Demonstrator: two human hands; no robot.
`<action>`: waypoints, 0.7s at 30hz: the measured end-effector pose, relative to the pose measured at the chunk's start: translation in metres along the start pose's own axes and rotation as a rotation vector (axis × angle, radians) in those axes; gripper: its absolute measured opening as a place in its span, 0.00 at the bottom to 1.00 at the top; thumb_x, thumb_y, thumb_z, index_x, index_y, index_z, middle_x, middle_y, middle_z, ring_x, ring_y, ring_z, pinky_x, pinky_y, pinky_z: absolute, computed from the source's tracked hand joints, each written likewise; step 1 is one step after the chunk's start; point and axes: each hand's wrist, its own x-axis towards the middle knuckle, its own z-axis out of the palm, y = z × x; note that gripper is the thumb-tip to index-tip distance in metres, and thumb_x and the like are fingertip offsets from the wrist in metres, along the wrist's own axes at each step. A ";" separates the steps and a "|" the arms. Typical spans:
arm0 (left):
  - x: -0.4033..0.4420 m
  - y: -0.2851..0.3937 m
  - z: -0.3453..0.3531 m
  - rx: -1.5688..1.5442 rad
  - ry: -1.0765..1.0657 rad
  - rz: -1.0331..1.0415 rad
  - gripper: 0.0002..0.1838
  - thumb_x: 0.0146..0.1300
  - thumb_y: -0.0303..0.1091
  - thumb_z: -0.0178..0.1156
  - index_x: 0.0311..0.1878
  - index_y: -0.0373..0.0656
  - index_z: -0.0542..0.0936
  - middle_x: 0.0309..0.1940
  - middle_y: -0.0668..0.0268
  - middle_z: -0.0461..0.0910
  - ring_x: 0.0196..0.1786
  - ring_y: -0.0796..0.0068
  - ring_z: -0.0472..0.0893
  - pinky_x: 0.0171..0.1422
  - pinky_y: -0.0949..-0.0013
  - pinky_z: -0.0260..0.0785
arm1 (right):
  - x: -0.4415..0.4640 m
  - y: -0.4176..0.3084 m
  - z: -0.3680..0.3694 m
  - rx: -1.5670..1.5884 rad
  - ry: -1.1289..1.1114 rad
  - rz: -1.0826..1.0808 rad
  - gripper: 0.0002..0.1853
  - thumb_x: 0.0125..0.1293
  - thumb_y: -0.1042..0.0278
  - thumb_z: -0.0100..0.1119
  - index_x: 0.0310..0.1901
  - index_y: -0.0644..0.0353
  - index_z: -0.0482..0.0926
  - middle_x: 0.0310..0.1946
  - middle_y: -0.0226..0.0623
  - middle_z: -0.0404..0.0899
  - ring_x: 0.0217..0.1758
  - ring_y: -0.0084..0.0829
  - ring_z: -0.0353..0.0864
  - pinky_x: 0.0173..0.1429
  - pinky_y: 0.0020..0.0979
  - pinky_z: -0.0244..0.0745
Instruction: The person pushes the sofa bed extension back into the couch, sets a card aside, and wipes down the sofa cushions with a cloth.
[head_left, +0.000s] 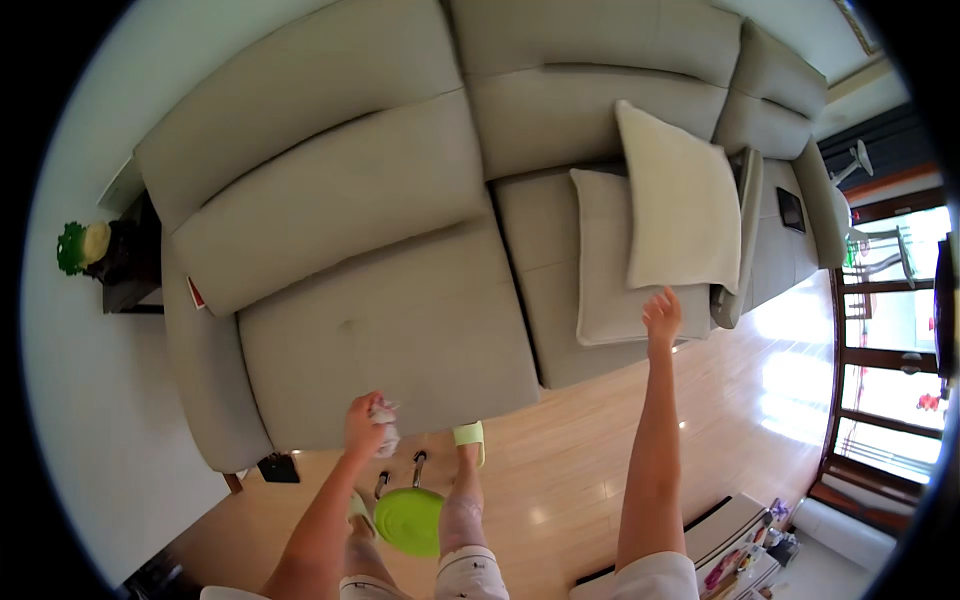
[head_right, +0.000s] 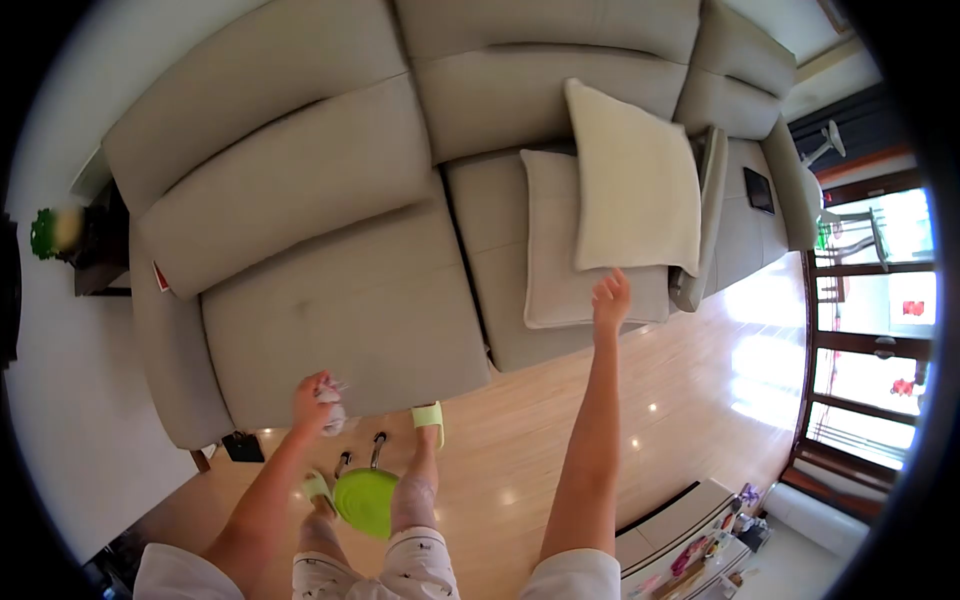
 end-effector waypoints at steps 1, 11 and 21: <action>-0.003 -0.033 -0.014 -0.010 0.011 -0.058 0.23 0.53 0.18 0.59 0.55 0.39 0.81 0.47 0.54 0.85 0.51 0.56 0.85 0.57 0.58 0.77 | -0.004 0.009 0.013 -0.134 -0.047 -0.114 0.18 0.70 0.75 0.61 0.61 0.59 0.77 0.50 0.37 0.82 0.42 0.27 0.82 0.46 0.30 0.80; 0.024 -0.172 -0.099 -0.134 0.245 -0.312 0.20 0.52 0.26 0.67 0.51 0.39 0.83 0.42 0.55 0.87 0.47 0.58 0.87 0.53 0.60 0.79 | -0.285 0.106 0.219 -0.922 -0.870 -0.160 0.43 0.55 0.56 0.77 0.71 0.58 0.70 0.68 0.46 0.74 0.69 0.43 0.75 0.70 0.44 0.72; 0.186 -0.206 -0.315 -0.088 0.717 -0.089 0.12 0.54 0.29 0.68 0.42 0.40 0.82 0.38 0.53 0.85 0.42 0.49 0.84 0.49 0.56 0.76 | -0.436 0.140 0.459 -1.863 -0.805 -0.284 0.52 0.43 0.48 0.85 0.68 0.68 0.72 0.66 0.82 0.62 0.71 0.77 0.61 0.72 0.61 0.67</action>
